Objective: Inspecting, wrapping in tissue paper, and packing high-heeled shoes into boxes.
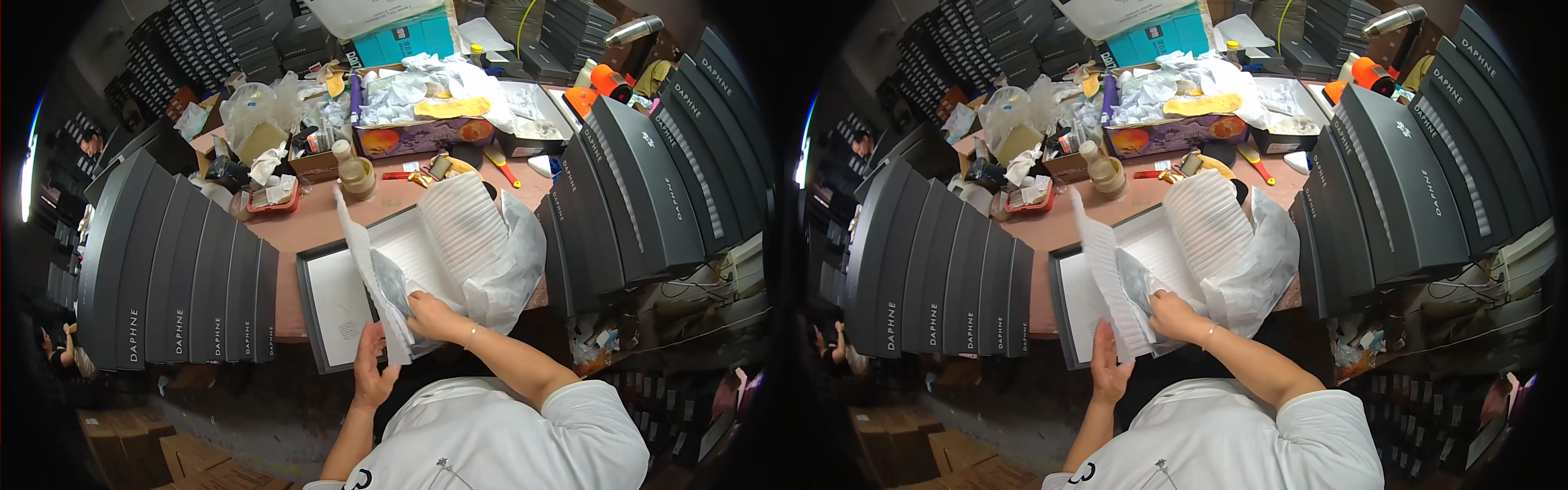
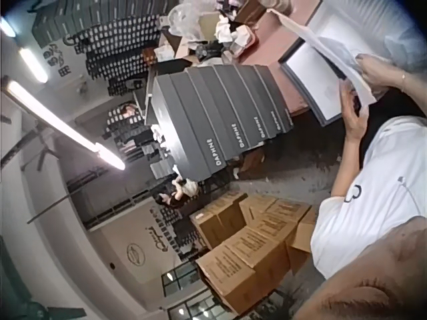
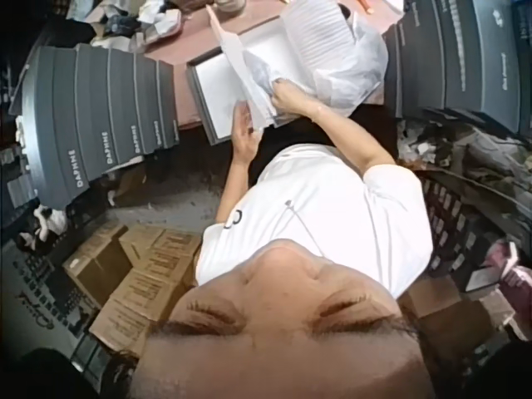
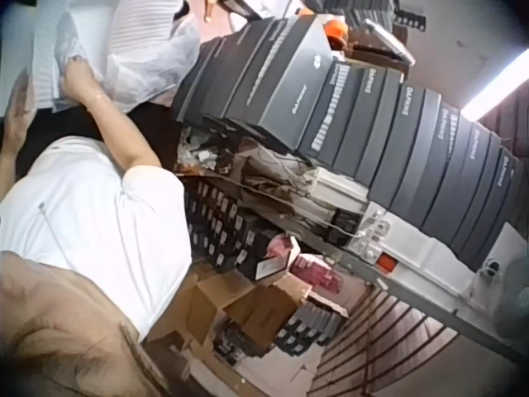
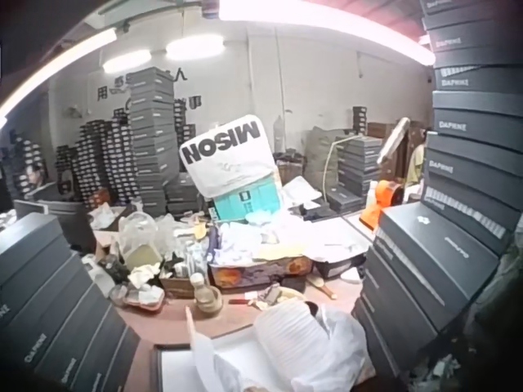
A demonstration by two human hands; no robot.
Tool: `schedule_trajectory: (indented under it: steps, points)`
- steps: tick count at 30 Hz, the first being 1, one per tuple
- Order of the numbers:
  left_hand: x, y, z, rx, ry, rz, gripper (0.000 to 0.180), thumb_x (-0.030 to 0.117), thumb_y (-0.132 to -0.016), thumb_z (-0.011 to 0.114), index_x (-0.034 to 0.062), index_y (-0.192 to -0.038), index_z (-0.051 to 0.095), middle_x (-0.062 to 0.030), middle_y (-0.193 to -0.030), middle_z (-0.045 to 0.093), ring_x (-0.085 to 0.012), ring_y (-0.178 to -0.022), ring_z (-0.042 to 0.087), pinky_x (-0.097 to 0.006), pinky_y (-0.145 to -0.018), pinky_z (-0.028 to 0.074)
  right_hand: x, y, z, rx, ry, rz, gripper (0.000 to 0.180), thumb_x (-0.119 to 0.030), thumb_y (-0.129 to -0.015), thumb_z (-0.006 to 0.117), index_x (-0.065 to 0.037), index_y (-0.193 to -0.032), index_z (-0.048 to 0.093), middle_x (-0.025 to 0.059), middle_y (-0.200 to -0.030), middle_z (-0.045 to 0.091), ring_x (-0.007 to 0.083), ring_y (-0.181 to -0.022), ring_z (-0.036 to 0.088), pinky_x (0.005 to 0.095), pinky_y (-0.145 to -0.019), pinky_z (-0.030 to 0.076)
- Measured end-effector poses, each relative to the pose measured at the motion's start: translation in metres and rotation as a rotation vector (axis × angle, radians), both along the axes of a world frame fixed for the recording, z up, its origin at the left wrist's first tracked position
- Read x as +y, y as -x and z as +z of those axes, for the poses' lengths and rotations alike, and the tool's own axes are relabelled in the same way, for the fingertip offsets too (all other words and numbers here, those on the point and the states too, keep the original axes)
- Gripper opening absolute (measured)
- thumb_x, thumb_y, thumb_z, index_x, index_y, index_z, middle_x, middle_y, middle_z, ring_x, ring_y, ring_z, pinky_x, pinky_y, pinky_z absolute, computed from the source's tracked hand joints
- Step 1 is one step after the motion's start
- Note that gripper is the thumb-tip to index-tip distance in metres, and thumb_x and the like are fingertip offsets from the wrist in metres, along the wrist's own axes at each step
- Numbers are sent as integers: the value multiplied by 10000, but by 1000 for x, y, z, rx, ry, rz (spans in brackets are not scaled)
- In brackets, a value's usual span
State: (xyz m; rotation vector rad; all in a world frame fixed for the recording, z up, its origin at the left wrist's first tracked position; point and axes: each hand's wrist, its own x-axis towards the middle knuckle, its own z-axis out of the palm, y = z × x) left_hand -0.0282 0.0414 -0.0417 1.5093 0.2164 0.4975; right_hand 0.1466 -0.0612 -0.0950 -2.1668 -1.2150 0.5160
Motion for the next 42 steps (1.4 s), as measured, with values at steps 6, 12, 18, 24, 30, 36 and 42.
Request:
schedule_trajectory:
  steps: [6, 12, 18, 24, 30, 36, 42]
  points:
    - [24, 13, -13, 6, 219, 126, 564, 156, -805, 462, -79, -1317, 456, -169, -1286, 516, -247, -1223, 470, -329, -1032, 347, -4, -42, 10, 546, 132, -287, 395, -336, -819, 636, 53, -874, 673, 216, -873, 644, 322, -832, 645, 386, -756, 503]
    - [50, 14, -86, 4, 150, 361, 410, 73, -832, 427, -73, -1203, 521, -169, -1273, 505, -275, -1178, 489, -349, -1025, 347, 21, -54, -14, 59, -452, -423, 231, -158, -790, 667, 18, -940, 675, 208, -1022, 653, 328, -861, 640, 373, -760, 506]
    - [45, -63, -14, 235, -675, 58, 538, 127, -831, 602, -101, -1289, 436, -318, -1392, 335, -463, -1320, 284, -494, -1116, 208, 20, -74, 34, -57, -382, -299, 387, -116, -781, 652, -43, -1156, 596, 249, -1286, 500, 384, -1065, 560, 426, -922, 452]
    - [19, -145, -13, 444, -1465, -400, 829, 366, -763, 684, -105, -1352, 341, -304, -1434, 313, -387, -1385, 247, -582, -1115, 148, -136, -36, 106, -649, 210, -466, 899, -246, -592, 844, -198, -1390, 433, 184, -1512, 220, 429, -1407, 145, 639, -1097, 101]
    - [21, -186, -49, 582, -1228, -488, 648, 385, -747, 662, 20, -1267, 535, -174, -1335, 499, -317, -1291, 413, -590, -1082, 207, -216, -33, 120, -124, 499, -663, 823, -122, -658, 790, -158, -1387, 410, 253, -1333, 446, 429, -1071, 568, 450, -863, 491]
    - [27, -180, -50, 625, -1281, -428, 521, 343, -783, 656, 15, -1183, 591, -132, -1290, 555, -282, -1278, 429, -594, -1069, 218, -179, -72, 118, -335, -369, -613, 353, -14, -816, 583, 2, -1168, 565, 225, -1045, 629, 397, -969, 603, 424, -847, 486]
    - [55, -193, -25, 270, -668, -210, 415, 241, -871, 618, -13, -1198, 586, -154, -1183, 622, -295, -1125, 581, -423, -1040, 378, -135, -159, 189, -233, -691, -720, 241, 1, -870, 532, 27, -1096, 612, 135, -1024, 672, 212, -991, 645, 306, -860, 489]
